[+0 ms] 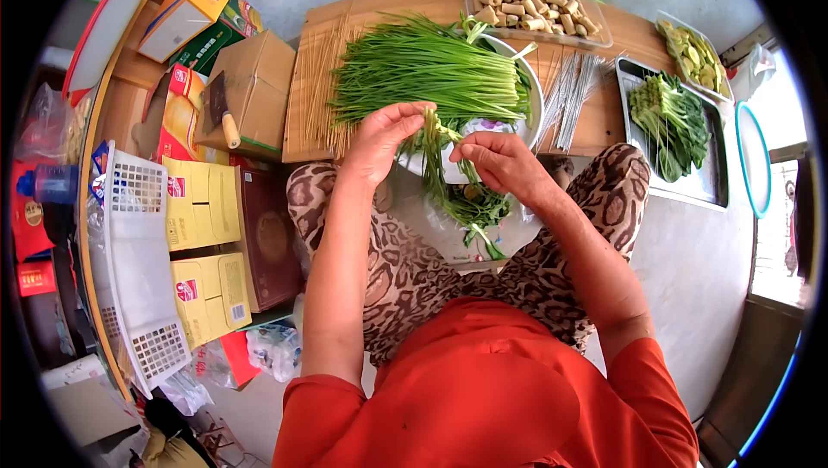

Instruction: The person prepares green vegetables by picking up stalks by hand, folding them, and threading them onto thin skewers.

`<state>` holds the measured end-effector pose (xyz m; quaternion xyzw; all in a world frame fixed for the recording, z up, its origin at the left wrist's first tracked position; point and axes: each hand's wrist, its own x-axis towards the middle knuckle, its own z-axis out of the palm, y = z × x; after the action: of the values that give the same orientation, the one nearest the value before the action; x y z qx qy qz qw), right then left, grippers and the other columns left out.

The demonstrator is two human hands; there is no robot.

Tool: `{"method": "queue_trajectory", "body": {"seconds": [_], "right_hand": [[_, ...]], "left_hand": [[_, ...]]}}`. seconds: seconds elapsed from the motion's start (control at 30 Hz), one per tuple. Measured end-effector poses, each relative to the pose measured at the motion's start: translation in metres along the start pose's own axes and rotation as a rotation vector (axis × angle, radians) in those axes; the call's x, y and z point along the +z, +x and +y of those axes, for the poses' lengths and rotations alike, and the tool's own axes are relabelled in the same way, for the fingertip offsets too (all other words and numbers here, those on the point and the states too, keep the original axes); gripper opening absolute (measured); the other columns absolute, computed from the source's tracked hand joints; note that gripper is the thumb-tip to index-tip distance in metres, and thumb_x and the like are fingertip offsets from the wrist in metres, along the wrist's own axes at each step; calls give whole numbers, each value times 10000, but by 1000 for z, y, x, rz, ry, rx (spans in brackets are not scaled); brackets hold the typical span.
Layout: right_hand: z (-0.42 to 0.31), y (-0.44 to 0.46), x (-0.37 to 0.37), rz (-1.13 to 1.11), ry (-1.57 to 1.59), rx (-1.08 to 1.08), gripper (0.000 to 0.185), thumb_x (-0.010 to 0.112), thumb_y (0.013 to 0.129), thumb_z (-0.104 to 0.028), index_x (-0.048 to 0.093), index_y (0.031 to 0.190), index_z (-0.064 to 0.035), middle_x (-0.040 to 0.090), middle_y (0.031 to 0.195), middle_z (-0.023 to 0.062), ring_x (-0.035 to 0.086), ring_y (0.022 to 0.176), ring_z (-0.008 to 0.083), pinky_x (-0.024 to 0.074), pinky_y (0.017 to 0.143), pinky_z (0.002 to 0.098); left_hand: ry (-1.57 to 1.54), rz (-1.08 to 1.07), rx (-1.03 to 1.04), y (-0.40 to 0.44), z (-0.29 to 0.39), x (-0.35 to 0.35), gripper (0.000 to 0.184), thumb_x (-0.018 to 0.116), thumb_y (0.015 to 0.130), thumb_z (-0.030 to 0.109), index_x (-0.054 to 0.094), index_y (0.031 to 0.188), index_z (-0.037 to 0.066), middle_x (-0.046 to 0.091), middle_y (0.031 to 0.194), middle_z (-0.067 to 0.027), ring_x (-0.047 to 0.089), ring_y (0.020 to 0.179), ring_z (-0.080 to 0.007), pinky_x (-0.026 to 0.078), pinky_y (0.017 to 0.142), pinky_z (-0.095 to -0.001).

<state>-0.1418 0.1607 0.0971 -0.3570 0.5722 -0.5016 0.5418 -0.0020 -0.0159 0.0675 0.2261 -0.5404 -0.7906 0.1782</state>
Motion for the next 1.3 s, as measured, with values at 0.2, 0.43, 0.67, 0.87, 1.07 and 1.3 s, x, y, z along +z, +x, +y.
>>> {"method": "queue_trajectory", "body": {"seconds": [0.2, 0.43, 0.67, 0.87, 1.07, 1.3], "right_hand": [[-3, -1, -8, 19, 174, 39, 258, 450, 982, -206, 641, 955, -34, 338, 491, -64, 268, 409, 44, 204, 401, 215], [-32, -21, -9, -48, 231, 58, 263, 464, 978, -223, 632, 944, -24, 361, 470, -44, 285, 384, 54, 219, 387, 212], [-74, -45, 0, -28, 25, -3, 230, 492, 969, -208, 627, 982, -22, 372, 481, -56, 303, 400, 40, 231, 394, 200], [-110, -70, 7, -2, -227, -125, 199, 526, 949, -179, 643, 951, -19, 403, 524, -73, 349, 454, 26, 268, 420, 202], [-129, -92, 17, 69, -363, -184, 192, 546, 938, -165, 673, 917, -23, 463, 577, -74, 367, 506, 14, 298, 444, 197], [-141, -110, 36, 72, -391, -145, 185, 545, 940, -166, 673, 920, -34, 484, 578, -68, 388, 496, 20, 295, 440, 201]], "left_hand": [[0, -212, 11, 6, -5, 6, 251, 639, 867, 153, 629, 1084, 28, 645, 1065, -56, 571, 1010, -149, 412, 940, -300], [-34, -349, 65, 0, 12, 23, 293, 651, 852, 187, 634, 1091, 19, 638, 1119, -85, 570, 1036, -159, 409, 955, -309], [0, -306, 150, -13, 48, 34, 205, 633, 872, 151, 656, 997, -9, 677, 973, -75, 621, 891, -142, 466, 838, -273], [-36, -329, 166, -28, 80, 50, 196, 666, 854, 149, 673, 971, -9, 675, 891, -20, 591, 797, -69, 467, 749, -220], [-7, -308, 255, -50, 101, 69, 209, 685, 841, 164, 677, 947, -15, 676, 865, -31, 589, 776, -69, 464, 726, -218], [66, -322, 266, -74, 107, 78, 212, 685, 843, 174, 680, 947, -11, 679, 848, -27, 591, 745, -70, 473, 701, -229]]}}
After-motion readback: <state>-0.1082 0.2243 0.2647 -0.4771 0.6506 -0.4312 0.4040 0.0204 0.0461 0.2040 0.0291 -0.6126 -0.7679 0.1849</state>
